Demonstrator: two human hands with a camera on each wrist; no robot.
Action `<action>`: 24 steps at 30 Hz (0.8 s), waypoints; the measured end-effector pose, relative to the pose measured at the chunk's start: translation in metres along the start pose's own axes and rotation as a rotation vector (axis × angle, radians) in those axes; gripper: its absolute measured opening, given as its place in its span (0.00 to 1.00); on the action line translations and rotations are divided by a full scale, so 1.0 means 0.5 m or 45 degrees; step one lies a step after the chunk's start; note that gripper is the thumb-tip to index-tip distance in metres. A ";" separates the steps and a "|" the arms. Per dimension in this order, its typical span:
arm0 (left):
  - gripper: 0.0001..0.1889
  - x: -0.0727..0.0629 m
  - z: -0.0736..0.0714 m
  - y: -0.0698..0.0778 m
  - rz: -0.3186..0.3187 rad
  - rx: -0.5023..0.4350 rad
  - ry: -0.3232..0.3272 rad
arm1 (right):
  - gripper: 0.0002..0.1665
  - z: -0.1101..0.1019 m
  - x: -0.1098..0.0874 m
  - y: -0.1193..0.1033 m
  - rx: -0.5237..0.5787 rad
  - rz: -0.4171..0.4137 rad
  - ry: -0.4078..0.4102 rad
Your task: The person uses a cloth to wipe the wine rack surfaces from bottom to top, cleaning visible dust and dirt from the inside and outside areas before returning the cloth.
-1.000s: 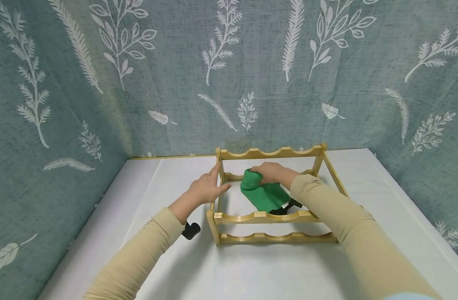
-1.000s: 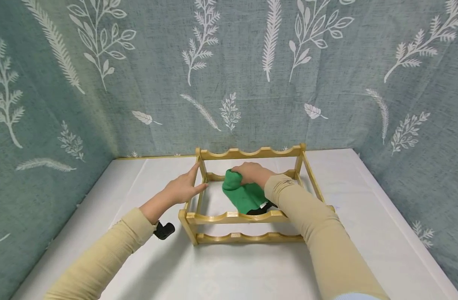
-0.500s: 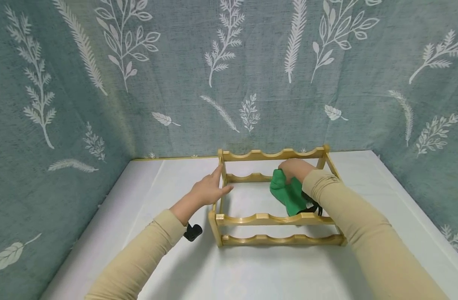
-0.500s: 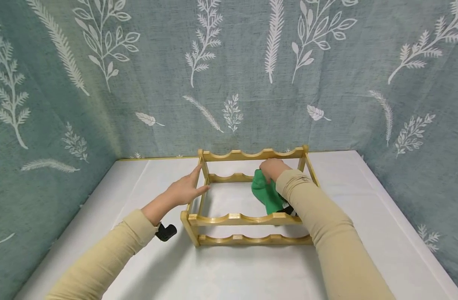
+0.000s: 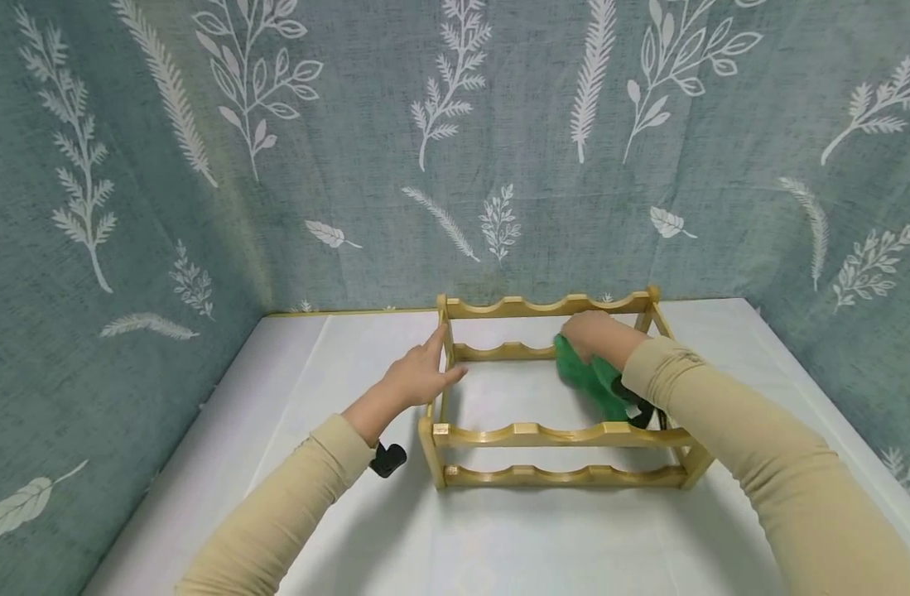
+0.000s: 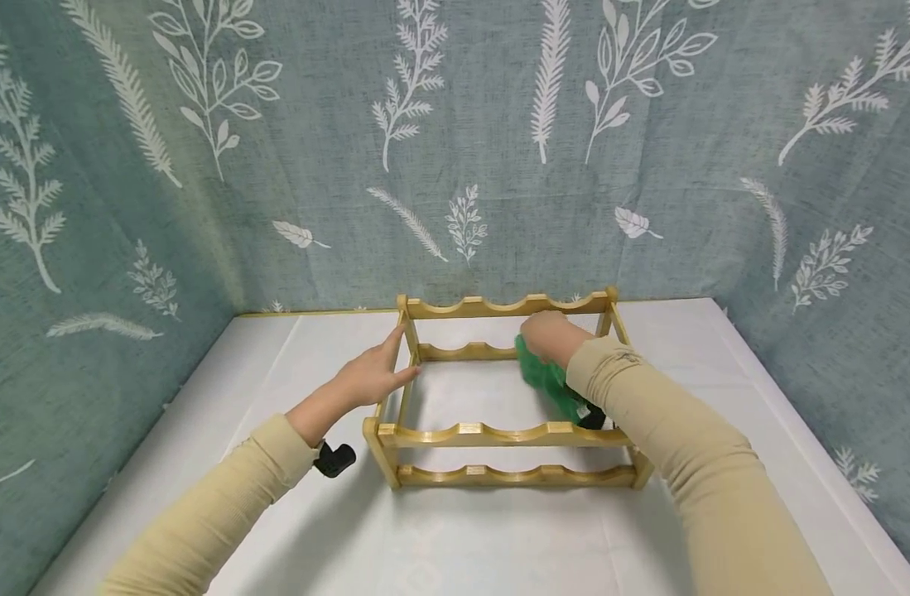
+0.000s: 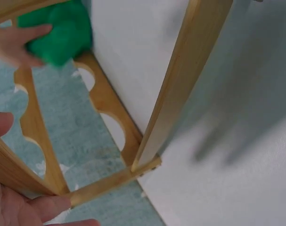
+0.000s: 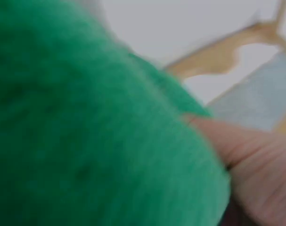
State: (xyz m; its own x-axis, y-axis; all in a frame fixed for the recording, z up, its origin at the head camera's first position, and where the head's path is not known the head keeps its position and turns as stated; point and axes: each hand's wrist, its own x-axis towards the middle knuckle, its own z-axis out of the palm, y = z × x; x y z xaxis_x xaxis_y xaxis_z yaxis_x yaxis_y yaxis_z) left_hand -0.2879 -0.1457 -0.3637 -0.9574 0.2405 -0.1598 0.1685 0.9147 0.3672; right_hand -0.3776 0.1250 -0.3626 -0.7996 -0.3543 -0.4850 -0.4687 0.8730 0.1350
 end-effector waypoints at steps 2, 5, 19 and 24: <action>0.44 0.001 0.000 0.001 -0.001 0.004 0.005 | 0.38 -0.047 -0.027 -0.062 0.111 -0.055 0.073; 0.43 0.002 0.000 0.005 0.002 0.007 0.006 | 0.39 -0.082 -0.030 -0.126 0.250 -0.190 0.304; 0.43 0.004 -0.001 0.013 -0.003 0.013 -0.018 | 0.33 -0.059 -0.006 -0.147 0.251 -0.126 0.709; 0.43 0.000 -0.003 0.008 -0.014 0.024 -0.003 | 0.35 -0.050 -0.043 -0.080 0.303 -0.063 0.643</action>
State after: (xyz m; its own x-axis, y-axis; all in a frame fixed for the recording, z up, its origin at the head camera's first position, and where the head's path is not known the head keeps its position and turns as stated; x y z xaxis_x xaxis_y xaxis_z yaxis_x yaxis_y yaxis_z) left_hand -0.2877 -0.1428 -0.3608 -0.9587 0.2310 -0.1658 0.1622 0.9232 0.3484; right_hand -0.3509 0.0893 -0.3359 -0.8867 -0.4624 -0.0040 -0.4595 0.8820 -0.1047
